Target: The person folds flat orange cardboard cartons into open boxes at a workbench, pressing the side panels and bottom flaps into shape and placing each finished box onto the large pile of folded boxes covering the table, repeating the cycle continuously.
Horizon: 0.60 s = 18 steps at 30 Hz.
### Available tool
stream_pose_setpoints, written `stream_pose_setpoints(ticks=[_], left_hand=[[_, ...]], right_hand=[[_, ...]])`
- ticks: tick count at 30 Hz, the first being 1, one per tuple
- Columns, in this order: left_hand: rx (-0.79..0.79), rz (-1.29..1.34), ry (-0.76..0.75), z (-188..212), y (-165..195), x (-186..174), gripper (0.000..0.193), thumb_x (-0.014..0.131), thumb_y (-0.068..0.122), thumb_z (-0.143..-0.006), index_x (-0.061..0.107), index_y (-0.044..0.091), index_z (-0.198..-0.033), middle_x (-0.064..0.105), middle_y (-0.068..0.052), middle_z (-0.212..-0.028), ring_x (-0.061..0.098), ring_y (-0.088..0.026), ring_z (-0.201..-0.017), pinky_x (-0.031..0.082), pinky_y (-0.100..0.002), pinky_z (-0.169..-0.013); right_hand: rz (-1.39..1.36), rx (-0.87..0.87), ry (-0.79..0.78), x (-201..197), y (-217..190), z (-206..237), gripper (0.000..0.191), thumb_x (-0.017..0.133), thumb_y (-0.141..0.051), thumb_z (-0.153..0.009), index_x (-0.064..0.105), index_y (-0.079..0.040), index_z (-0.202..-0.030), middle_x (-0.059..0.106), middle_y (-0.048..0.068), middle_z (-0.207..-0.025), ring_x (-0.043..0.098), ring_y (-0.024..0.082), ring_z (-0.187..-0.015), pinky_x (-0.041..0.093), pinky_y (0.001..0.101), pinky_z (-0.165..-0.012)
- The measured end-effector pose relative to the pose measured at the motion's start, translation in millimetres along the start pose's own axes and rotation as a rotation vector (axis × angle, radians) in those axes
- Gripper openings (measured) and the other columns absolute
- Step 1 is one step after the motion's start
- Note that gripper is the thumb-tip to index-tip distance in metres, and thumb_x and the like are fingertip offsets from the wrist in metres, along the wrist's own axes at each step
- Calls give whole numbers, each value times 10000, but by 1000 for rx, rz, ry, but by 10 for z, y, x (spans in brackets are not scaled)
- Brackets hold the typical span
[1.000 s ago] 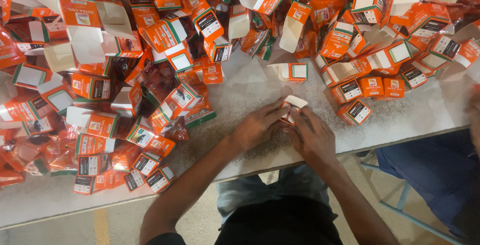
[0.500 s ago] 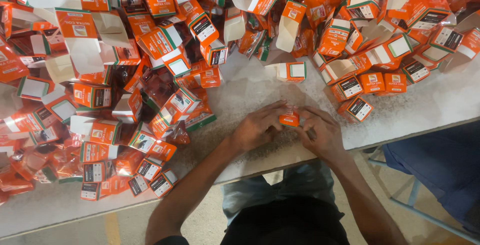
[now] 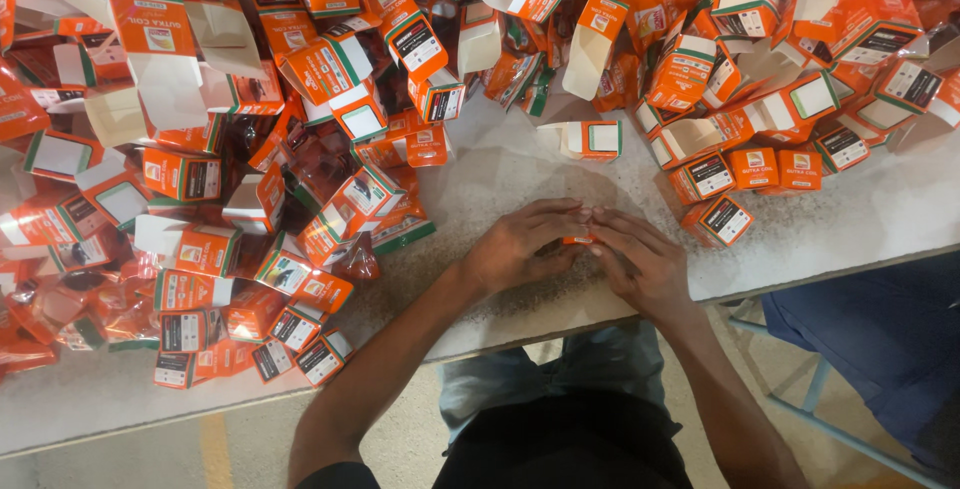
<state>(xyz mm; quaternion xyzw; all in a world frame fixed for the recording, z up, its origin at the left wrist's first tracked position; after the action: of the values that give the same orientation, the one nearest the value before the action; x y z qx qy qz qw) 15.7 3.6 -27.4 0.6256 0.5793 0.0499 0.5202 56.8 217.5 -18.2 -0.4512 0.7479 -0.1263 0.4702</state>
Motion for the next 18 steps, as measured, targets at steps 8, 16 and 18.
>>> stream_pose_setpoints(ticks=[8,16,18], left_hand=[[94,-39,-24,14,45,-65,348,867,213,-848,702,111,-1137,672,-77,-1341,608,-298,-1351,549,-393,-1116],[85,-198,-14,-64,147,-93,387,775,72,-785,645,136,-1144,594,-90,-1437,583,-314,-1365,509,-441,-1131],[85,-250,6,-84,118,-140,529,733,67,-684,662,94,-1208,576,-159,-1395,553,-366,-1341,462,-512,-1133]], right_hand=[[15,5,-22,-22,8,70,196,753,11,-854,688,-55,-1027,726,138,-1237,716,305,-1182,597,381,-965],[5,-14,-91,1,89,139,284,829,-79,-797,672,-78,-1034,611,182,-1390,660,335,-1191,563,418,-972],[126,66,-26,-22,89,183,321,849,-122,-777,656,-76,-1030,627,147,-1331,636,349,-1185,528,459,-999]])
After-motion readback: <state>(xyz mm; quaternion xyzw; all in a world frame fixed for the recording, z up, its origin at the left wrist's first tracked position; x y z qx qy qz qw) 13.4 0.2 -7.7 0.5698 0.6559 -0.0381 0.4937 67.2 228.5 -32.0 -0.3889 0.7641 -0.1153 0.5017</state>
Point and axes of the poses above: each hand's wrist, its own z-axis away from the middle knuckle, its own x-axis out of the palm, y = z × x, the point moved 1 cm from there along -z, towards the middle knuckle
